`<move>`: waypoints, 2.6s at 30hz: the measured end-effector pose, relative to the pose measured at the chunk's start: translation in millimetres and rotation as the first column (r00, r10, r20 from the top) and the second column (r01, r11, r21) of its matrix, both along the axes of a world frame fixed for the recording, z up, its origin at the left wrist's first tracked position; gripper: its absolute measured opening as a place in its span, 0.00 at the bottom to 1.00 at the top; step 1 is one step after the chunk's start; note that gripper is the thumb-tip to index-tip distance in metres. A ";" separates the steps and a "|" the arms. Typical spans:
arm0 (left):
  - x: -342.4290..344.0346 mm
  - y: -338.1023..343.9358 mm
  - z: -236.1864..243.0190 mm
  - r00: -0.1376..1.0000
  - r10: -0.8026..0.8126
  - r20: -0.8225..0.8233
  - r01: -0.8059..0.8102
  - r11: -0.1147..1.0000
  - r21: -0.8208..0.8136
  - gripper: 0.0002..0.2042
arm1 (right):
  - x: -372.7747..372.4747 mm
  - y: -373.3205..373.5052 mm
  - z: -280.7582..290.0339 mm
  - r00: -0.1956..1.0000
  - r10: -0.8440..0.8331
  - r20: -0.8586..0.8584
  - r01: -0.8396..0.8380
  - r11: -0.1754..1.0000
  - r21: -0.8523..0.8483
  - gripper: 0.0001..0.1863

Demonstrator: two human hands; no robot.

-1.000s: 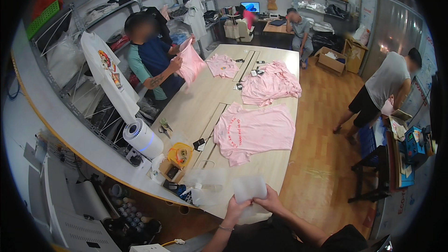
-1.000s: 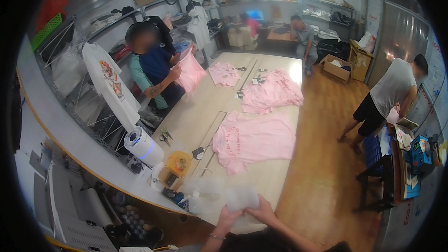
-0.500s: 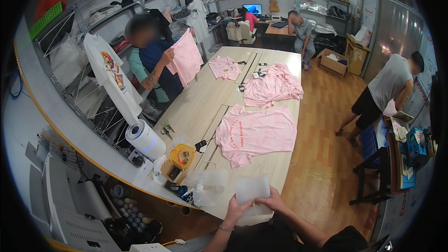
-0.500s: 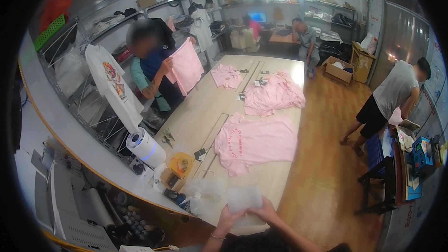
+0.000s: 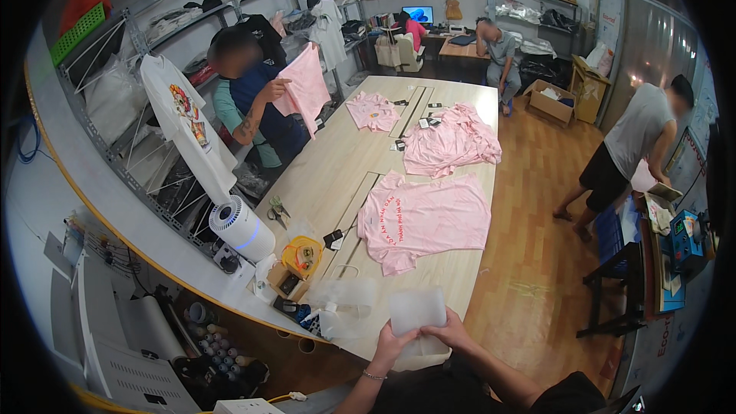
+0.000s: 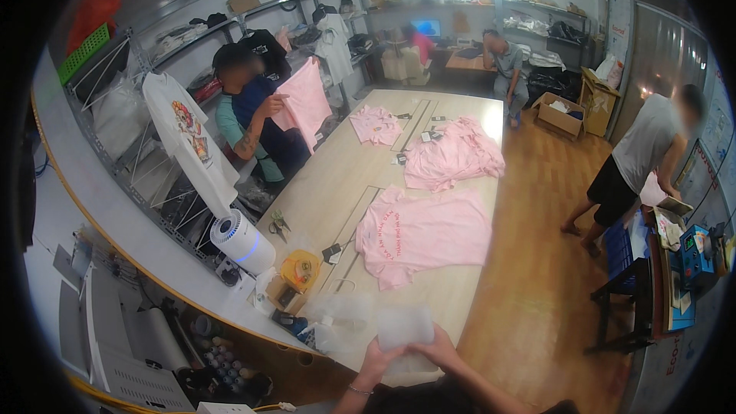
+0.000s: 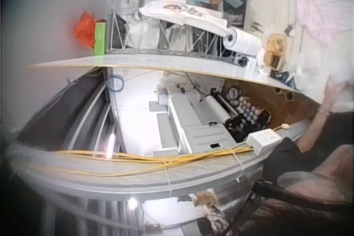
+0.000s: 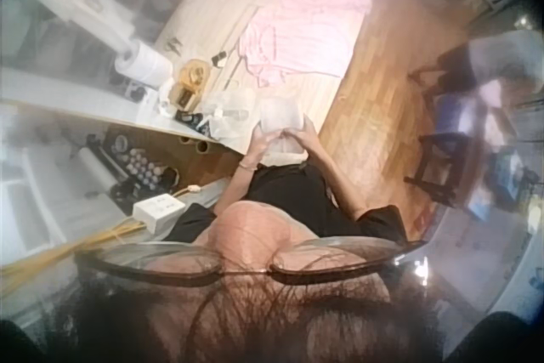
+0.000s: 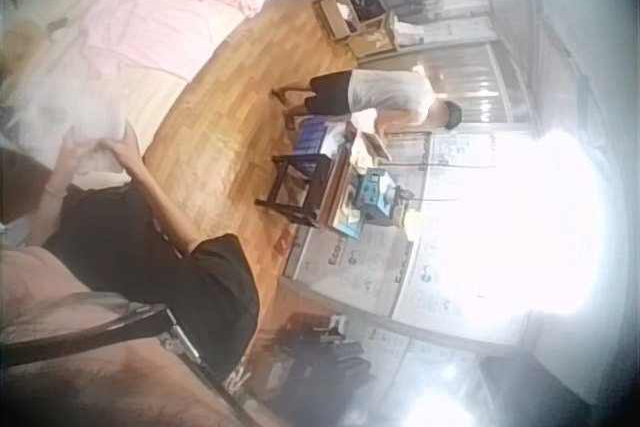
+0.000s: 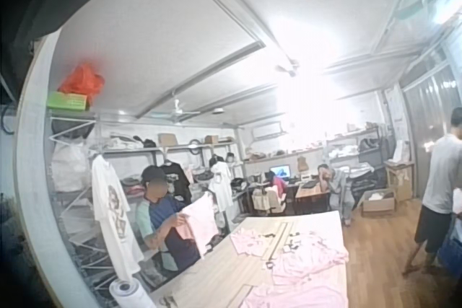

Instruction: The person uses scissors to cut a translucent sheet into smaller pieces at a work table. They repeatedly trim the sheet and place the cut pieces on the table while coworkers handle pink t-shirts nearby.

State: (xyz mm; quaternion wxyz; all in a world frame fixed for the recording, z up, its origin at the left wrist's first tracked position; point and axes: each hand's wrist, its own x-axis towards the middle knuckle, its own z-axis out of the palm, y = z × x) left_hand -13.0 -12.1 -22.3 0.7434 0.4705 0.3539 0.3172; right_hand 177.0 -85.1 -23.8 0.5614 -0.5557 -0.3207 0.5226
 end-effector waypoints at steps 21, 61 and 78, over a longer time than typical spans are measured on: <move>4.9 -5.6 5.3 0.997 -0.028 0.075 0.042 0.981 -0.189 0.28 | 11.7 1.3 -17.8 0.977 0.002 0.212 0.000 1.000 -0.008 0.37; 16.1 0.9 -5.3 0.997 0.019 0.080 -0.021 1.000 0.022 0.27 | 17.0 -7.0 1.2 0.961 0.066 0.269 -0.043 0.995 -0.090 0.41; 11.1 7.1 4.8 0.999 0.046 0.010 -0.047 0.990 0.134 0.23 | 14.3 2.4 -1.0 0.997 0.076 0.007 -0.075 0.993 -0.093 0.35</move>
